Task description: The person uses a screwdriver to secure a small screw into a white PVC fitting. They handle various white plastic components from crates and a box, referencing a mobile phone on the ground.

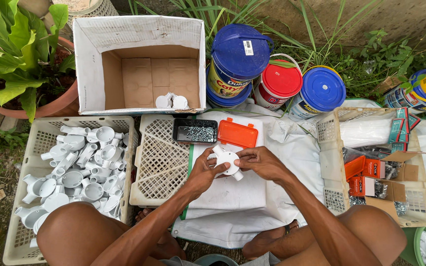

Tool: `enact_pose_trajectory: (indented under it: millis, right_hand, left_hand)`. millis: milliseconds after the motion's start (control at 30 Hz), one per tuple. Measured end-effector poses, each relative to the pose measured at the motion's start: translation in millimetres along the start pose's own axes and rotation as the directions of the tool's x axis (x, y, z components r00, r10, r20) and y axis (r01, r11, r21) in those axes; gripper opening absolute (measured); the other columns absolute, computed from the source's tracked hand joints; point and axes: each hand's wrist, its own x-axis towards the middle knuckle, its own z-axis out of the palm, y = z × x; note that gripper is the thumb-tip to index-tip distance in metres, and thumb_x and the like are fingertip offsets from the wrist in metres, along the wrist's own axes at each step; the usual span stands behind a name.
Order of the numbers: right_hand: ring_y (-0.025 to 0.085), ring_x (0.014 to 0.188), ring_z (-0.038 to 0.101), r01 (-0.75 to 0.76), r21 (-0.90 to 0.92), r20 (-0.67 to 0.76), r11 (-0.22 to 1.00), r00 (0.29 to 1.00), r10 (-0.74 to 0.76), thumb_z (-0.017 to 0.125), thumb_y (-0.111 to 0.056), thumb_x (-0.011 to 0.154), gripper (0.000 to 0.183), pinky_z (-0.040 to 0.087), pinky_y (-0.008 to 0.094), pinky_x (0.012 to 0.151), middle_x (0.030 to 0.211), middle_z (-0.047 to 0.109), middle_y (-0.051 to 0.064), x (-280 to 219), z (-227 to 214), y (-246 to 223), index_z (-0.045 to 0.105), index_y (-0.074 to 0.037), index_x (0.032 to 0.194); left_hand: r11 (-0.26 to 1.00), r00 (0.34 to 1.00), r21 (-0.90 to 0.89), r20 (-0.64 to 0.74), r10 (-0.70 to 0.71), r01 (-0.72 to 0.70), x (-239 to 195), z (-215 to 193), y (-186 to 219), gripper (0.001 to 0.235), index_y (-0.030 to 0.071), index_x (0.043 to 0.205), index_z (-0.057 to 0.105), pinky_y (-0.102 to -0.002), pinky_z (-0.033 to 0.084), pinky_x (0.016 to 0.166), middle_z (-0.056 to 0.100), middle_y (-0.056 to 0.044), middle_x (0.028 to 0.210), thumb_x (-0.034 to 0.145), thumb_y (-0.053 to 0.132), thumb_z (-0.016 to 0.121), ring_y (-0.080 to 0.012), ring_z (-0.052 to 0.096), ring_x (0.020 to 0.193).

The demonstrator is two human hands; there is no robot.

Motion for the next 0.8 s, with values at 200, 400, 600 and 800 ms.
enact_pose_trajectory:
  millis: [200,400,600,800]
  right_hand:
    - [0.027,0.089,0.071,0.129,-0.53,-0.072,0.838,0.978,-0.196,0.068,-0.02,0.087,0.025,0.056,0.039,0.079,0.098,0.071,0.016,22,-9,-48,0.07,-0.008,0.11]
    - [0.024,0.088,0.068,0.303,-0.708,0.016,0.638,0.91,-0.414,0.067,-0.02,0.086,0.008,0.052,0.039,0.08,0.091,0.07,0.003,61,14,-74,0.07,-0.017,0.093]
    - [0.019,0.08,0.06,0.38,-0.908,0.216,0.179,0.789,-0.575,0.069,-0.023,0.082,0.004,0.044,0.034,0.079,0.075,0.065,-0.001,116,35,-53,0.07,-0.02,0.079]
    - [0.021,0.054,0.059,0.27,-0.934,0.358,-0.235,0.694,-0.625,0.068,-0.013,0.072,0.023,0.043,0.034,0.065,0.054,0.06,0.001,177,44,-4,0.055,-0.02,0.054]
  left_hand:
    - [0.998,0.996,-0.028,-0.071,-0.049,0.047,11,-13,-12,0.046,-0.001,0.12,0.054,-0.037,0.063,0.076,0.069,-0.015,0.096,0.08,0.003,0.076,-0.0216,0.069,0.086]
    - [0.997,0.988,-0.016,-0.13,-0.082,0.08,11,-25,-24,0.045,-0.002,0.116,0.055,-0.034,0.063,0.073,0.068,-0.013,0.093,0.076,0.001,0.076,-0.0204,0.069,0.082]
    - [0.996,0.984,0.039,-0.165,-0.071,0.079,21,-47,-40,0.044,-0.004,0.116,0.054,-0.035,0.063,0.07,0.069,-0.017,0.094,0.077,0.002,0.073,-0.0228,0.068,0.082]
    - [0.995,0.982,0.02,-0.162,-0.094,0.098,19,-46,-26,0.042,-0.003,0.116,0.054,-0.033,0.063,0.071,0.069,-0.016,0.092,0.077,0.0,0.069,-0.0224,0.068,0.083]
